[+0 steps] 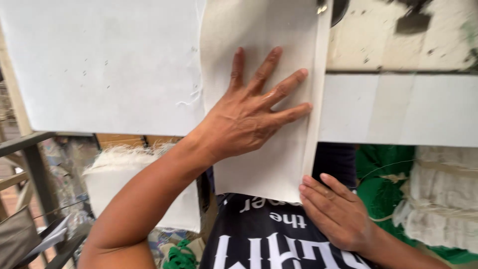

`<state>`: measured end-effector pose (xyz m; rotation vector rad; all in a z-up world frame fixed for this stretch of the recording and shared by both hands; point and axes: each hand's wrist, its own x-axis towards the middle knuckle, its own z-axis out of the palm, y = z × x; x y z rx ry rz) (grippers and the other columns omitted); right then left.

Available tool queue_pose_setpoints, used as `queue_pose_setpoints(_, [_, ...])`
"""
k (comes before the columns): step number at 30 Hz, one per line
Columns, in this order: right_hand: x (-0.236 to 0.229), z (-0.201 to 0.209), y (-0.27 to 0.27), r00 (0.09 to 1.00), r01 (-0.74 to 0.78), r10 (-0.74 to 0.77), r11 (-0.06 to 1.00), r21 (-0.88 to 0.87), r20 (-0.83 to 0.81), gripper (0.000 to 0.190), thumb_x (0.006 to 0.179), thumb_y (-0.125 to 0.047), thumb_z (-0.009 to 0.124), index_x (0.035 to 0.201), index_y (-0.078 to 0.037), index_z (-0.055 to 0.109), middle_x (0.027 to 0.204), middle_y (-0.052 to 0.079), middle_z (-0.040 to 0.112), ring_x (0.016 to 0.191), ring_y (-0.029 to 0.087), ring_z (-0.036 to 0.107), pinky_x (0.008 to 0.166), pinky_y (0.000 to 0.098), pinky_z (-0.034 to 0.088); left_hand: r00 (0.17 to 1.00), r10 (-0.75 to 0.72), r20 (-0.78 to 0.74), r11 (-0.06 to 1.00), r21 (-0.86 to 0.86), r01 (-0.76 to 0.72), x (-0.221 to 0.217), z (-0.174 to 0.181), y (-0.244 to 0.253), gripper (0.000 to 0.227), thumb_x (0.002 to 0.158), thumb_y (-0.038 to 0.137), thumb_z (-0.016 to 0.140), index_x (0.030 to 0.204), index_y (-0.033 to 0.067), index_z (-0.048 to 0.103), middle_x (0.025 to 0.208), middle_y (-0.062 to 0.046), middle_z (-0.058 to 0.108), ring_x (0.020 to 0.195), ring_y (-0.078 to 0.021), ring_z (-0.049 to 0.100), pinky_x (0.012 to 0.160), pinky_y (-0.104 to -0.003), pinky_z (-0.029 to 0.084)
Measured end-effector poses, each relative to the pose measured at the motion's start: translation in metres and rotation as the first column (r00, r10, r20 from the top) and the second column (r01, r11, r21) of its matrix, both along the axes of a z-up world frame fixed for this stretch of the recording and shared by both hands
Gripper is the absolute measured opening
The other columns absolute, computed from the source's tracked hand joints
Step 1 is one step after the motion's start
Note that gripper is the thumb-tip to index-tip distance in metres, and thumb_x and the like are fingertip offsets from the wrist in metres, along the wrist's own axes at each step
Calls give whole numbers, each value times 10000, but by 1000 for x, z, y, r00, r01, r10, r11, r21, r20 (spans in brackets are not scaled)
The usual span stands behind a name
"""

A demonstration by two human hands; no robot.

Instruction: Folding the edges of white fabric pieces and aligning them on a sewing machine table

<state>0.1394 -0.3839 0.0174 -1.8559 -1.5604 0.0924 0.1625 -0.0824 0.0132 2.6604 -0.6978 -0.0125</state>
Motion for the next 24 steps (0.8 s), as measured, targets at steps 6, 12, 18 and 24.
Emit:
queue_pose_setpoints(6, [29,-3,21,999,39,-39,999,21,27,138,1005,-35,588,1034,48,693,1137,225,730,1144,354,723,1092,506,475,997,-25,-76,999,-48,22,35,-6,20,554,1053,144,575,1561,308,428,1701,-171,276,1524,-508,21,1144,-780,-71])
queue_pose_setpoints(12, [56,-19,36,990,77,-87,993,95,111,104,979,5,657,1055,39,719,1123,252,747,1143,343,719,1119,491,463,998,-36,-45,993,-110,30,71,-10,38,533,1039,101,528,1512,311,396,1683,-220,334,1518,-480,-5,1141,-761,-92])
queue_pose_setpoints(18, [87,-29,52,983,116,-125,991,73,134,170,910,37,790,1066,53,724,1137,258,741,1111,333,737,1060,422,548,995,18,97,986,163,-34,109,-17,52,316,1162,345,310,1429,271,462,1165,-99,606,966,-339,579,1022,-556,331])
queue_pose_setpoints(24, [127,-7,82,981,135,-147,986,97,128,56,953,68,734,999,94,752,1059,251,768,1053,352,757,1082,436,518,936,-35,349,999,-2,38,152,-30,76,85,1131,155,574,1182,117,632,894,-81,540,815,-289,533,629,-444,425])
